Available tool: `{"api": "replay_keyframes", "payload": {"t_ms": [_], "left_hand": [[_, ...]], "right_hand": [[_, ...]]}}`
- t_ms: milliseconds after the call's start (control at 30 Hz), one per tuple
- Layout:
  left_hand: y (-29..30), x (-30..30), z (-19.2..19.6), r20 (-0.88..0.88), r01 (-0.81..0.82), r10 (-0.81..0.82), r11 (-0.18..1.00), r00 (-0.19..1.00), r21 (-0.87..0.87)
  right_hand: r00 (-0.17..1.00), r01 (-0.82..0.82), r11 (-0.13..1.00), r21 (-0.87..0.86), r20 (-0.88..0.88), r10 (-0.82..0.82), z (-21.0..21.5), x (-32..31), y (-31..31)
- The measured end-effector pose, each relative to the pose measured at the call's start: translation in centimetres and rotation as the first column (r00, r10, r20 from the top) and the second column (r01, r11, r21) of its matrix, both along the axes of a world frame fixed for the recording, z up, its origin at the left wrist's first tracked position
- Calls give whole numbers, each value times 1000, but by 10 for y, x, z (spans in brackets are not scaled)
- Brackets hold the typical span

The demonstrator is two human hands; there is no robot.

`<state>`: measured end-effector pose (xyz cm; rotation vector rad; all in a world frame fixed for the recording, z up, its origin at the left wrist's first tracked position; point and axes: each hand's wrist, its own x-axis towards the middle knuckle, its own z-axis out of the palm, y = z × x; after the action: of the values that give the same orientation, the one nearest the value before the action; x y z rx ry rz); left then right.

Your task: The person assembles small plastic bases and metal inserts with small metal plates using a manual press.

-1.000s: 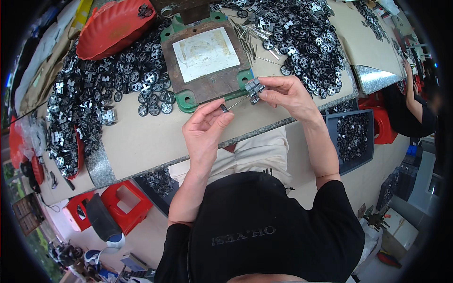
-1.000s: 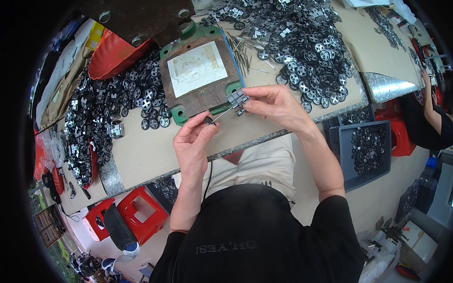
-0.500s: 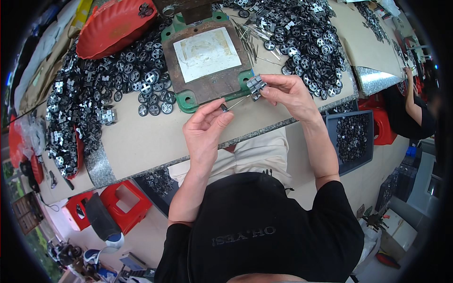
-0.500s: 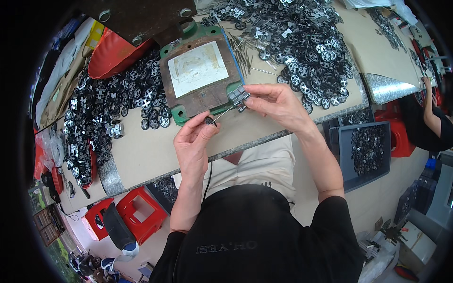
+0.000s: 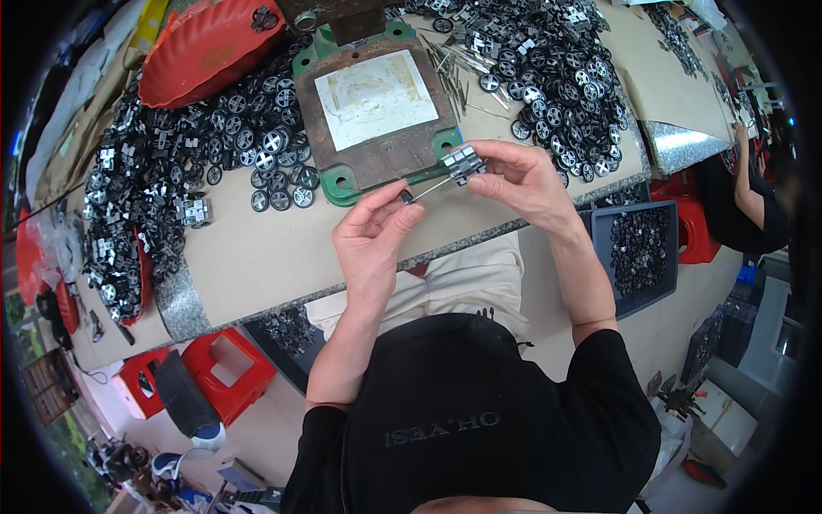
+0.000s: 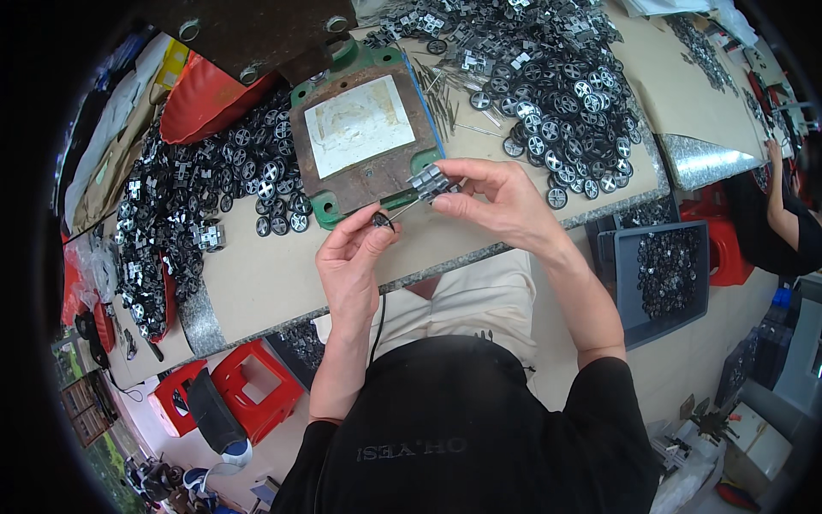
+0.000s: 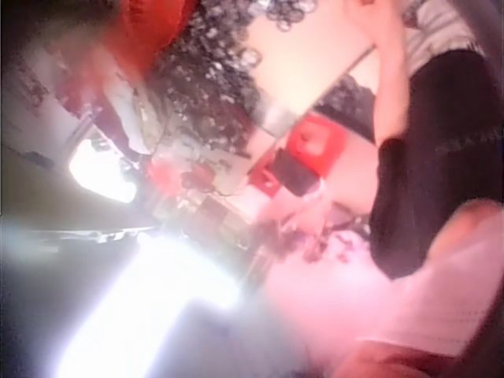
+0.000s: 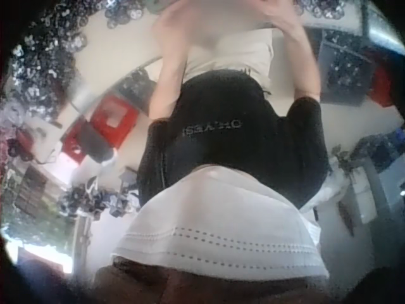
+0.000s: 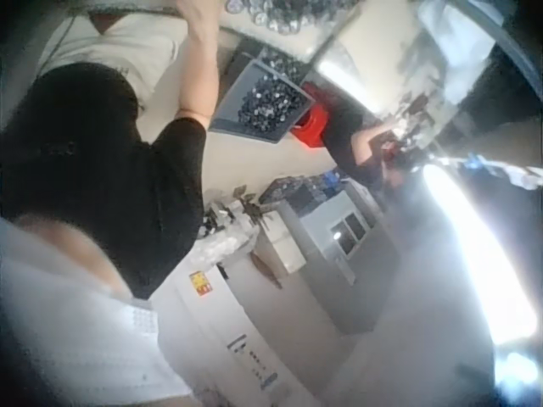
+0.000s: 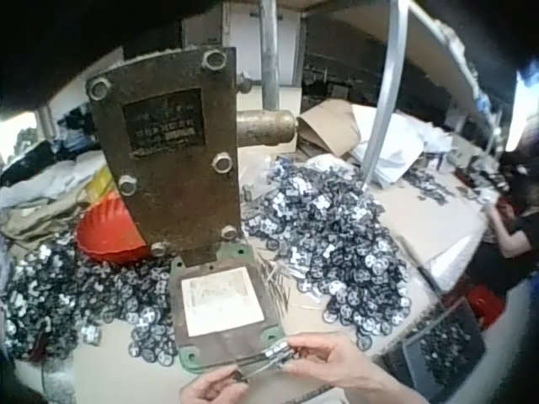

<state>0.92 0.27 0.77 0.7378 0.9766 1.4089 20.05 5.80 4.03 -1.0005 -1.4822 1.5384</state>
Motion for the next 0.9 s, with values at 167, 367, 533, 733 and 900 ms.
{"api": "replay_keyframes", "payload": {"t_ms": [167, 367, 533, 733, 900], "left_hand": [[-1, 4, 0, 131, 41, -37, 999, 991, -30], [-1, 8, 0, 36, -33, 32, 998, 999, 46], [-3, 8, 5, -45, -31, 37, 992, 998, 119], [0, 8, 3, 72, -19, 20, 1000, 997, -6], [-1, 12, 4, -38, -68, 72, 993, 997, 92]], "right_hand": [[1000, -1, 989, 147, 26, -3, -14, -7, 1], [993, 64, 998, -26, -100, -66, -16, -22, -12], [975, -57, 982, -178, -221, 16, -24, -14, -12], [991, 98, 985, 140, -101, -85, -30, -20, -18], [983, 104, 994, 36, -155, -97, -26, -24, -19]]}}
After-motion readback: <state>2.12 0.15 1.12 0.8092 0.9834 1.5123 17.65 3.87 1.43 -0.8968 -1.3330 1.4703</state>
